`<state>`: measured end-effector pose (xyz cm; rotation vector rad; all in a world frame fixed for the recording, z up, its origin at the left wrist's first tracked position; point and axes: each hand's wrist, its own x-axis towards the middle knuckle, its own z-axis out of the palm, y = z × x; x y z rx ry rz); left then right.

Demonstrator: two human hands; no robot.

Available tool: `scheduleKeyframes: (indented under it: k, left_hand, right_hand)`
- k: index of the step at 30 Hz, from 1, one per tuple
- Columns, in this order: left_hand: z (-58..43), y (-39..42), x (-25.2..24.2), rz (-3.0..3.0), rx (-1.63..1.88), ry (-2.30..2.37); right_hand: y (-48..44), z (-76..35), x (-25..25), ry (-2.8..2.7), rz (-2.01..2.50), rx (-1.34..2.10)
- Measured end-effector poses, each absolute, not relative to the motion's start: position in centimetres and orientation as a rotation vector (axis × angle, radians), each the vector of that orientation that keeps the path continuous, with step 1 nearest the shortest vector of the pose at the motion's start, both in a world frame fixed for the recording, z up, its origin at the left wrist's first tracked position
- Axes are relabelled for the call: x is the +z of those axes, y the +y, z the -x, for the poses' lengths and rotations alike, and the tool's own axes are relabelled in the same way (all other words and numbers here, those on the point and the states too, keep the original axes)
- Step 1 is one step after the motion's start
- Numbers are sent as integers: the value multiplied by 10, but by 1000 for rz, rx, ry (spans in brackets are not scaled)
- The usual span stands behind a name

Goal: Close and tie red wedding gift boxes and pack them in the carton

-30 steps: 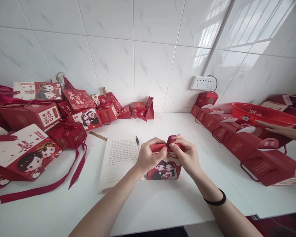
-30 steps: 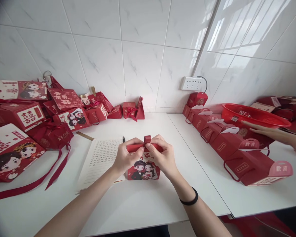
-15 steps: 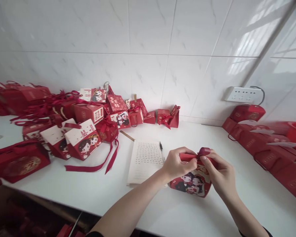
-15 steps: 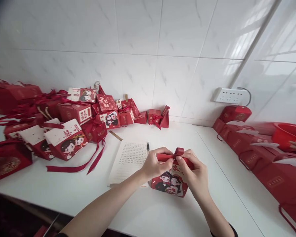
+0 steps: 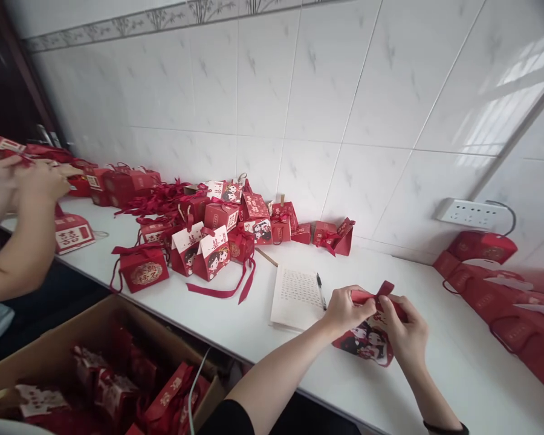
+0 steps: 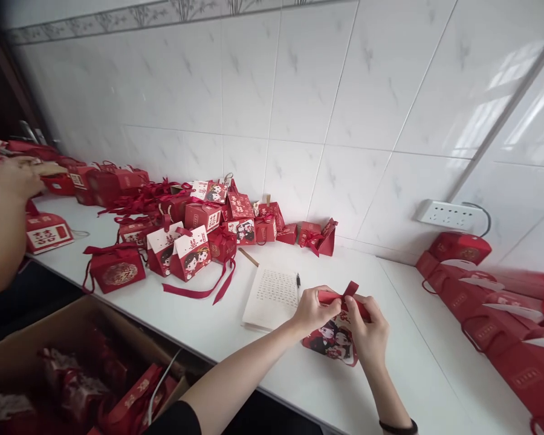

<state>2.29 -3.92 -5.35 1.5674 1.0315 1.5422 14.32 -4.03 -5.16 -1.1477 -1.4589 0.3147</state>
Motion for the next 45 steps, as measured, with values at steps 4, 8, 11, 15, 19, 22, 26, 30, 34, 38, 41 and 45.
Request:
scheduleKeyframes:
  k: [4,8,11,15,19,22,26,30,34,38,41,45]
  left_hand:
    - [-20,-55,-50,-1581,1544,1079]
    - [-16,-75,-46,-1585,1534,1109]
    - [-14,-87,-43,-1586,1517,1131]
    - [-9,-95,-41,-1607,1475,1133]
    - [-5,-97,-41,-1635,1431,1165]
    - [-2,-100,-37,-1648,1392,1209]
    - [2,-107,-26,-1674,1388,1269]
    - [3,-111,-14,-1747,1364,1265]
    - [-2,-109,-10,-1792,1343,1262]
    - [-5,-105,-12,-1791,1348,1276]
    - [-5,-105,-13,-1799,1336,1296]
    - [-3,-104,-11,-1842,1312,1347]
  right_hand:
    - [-50,-140,-54,-1478,1103,307]
    - [-63,-138,-55,-1495,1046,330]
    - [-74,-137,-54,-1514,1028,336]
    - [-83,-135,-53,-1525,1020,325]
    - [-86,-132,-55,-1523,1004,329]
    - [-86,-133,-54,-1541,992,351]
    - [-86,-139,-45,-1598,975,376]
    - [-86,-146,-28,-1623,951,398]
    - [-85,-145,-13,-1659,926,463]
    - [-84,-139,-8,-1673,940,452]
    - [-84,-137,-7,-1667,953,422]
    - [-86,-136,-6,-1655,934,378]
